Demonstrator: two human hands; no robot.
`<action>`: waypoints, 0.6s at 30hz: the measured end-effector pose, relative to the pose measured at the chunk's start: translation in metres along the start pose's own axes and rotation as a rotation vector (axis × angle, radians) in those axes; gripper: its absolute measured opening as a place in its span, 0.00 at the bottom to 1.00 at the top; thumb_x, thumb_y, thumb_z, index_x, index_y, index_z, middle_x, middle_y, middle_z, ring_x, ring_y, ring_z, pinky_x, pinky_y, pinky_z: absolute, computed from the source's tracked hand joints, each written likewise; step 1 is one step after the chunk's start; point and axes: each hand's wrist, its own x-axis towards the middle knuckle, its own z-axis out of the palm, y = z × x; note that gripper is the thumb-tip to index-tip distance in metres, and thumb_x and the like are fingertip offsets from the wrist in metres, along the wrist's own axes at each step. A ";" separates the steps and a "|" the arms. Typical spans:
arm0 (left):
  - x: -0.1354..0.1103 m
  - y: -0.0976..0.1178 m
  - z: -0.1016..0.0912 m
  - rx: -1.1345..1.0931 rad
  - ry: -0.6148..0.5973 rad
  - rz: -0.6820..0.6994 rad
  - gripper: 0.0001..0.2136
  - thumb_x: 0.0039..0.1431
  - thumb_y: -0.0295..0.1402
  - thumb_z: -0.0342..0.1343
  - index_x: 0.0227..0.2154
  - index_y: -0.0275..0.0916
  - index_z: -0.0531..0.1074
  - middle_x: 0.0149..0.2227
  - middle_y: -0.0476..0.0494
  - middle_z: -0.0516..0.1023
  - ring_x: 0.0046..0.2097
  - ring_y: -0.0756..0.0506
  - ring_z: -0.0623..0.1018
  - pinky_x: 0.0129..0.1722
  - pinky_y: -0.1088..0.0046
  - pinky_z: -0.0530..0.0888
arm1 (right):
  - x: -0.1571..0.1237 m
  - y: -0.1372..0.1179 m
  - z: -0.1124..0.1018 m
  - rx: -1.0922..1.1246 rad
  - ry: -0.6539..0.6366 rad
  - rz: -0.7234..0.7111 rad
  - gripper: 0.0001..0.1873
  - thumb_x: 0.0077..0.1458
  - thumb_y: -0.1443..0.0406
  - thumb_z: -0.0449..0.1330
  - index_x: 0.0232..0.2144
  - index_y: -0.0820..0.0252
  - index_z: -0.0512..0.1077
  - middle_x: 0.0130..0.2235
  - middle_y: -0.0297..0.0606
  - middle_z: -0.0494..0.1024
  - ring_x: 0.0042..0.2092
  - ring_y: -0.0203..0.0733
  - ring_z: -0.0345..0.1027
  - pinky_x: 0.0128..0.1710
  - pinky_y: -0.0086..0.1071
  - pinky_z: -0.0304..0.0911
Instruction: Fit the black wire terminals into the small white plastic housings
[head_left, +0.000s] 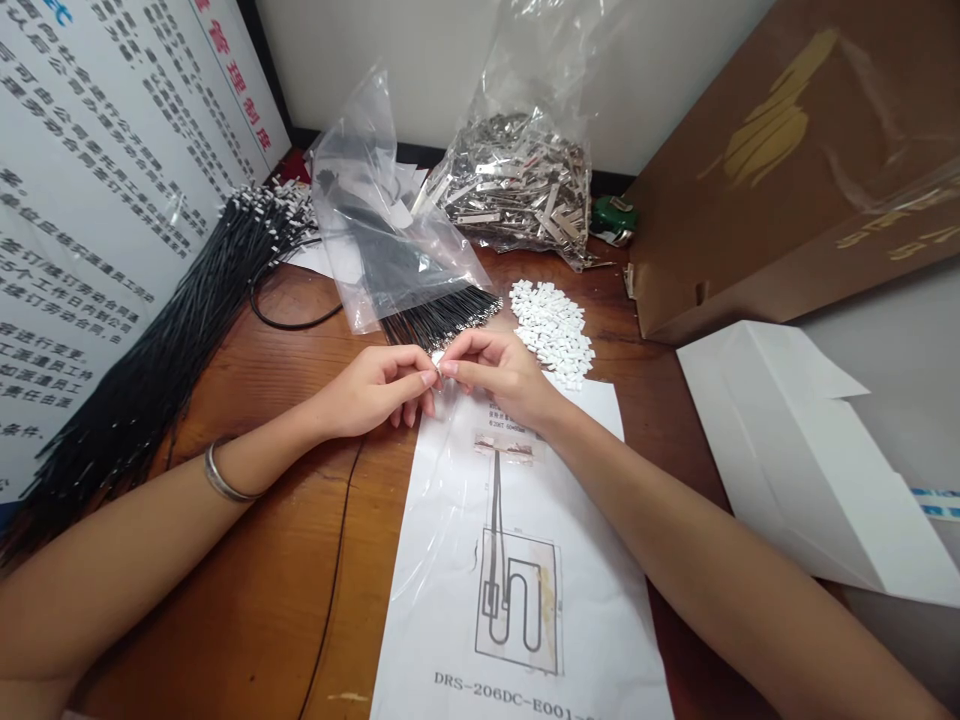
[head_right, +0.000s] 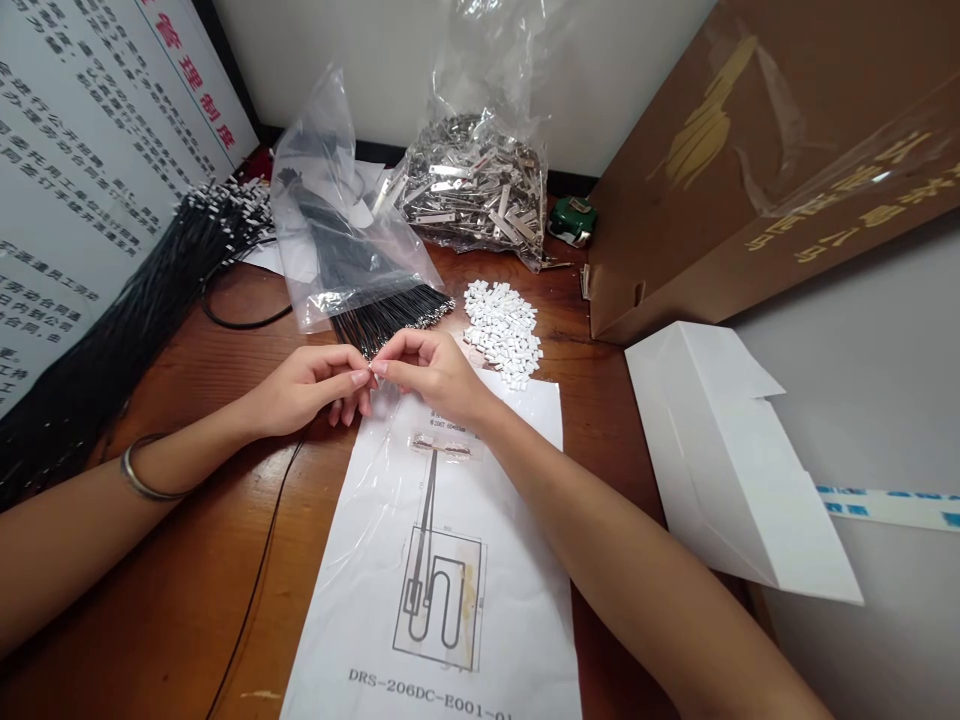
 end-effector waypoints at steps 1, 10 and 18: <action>0.000 0.000 0.000 0.001 -0.004 -0.002 0.10 0.62 0.36 0.55 0.30 0.33 0.69 0.26 0.47 0.77 0.22 0.54 0.73 0.18 0.82 0.69 | 0.000 -0.001 0.000 -0.010 -0.015 -0.006 0.11 0.48 0.61 0.68 0.26 0.62 0.72 0.25 0.32 0.74 0.25 0.31 0.60 0.25 0.28 0.54; -0.002 -0.003 -0.004 0.024 -0.083 0.015 0.11 0.63 0.37 0.54 0.31 0.33 0.70 0.26 0.46 0.77 0.23 0.54 0.73 0.20 0.82 0.70 | -0.004 -0.005 0.003 -0.084 -0.190 -0.034 0.12 0.56 0.60 0.60 0.24 0.60 0.68 0.22 0.28 0.68 0.24 0.31 0.58 0.26 0.29 0.51; -0.003 0.000 -0.004 0.090 -0.129 0.028 0.12 0.63 0.38 0.54 0.30 0.33 0.71 0.25 0.46 0.77 0.23 0.54 0.73 0.22 0.81 0.71 | -0.005 -0.005 0.005 -0.037 -0.245 -0.014 0.15 0.57 0.59 0.60 0.23 0.60 0.68 0.21 0.28 0.67 0.24 0.32 0.59 0.28 0.29 0.55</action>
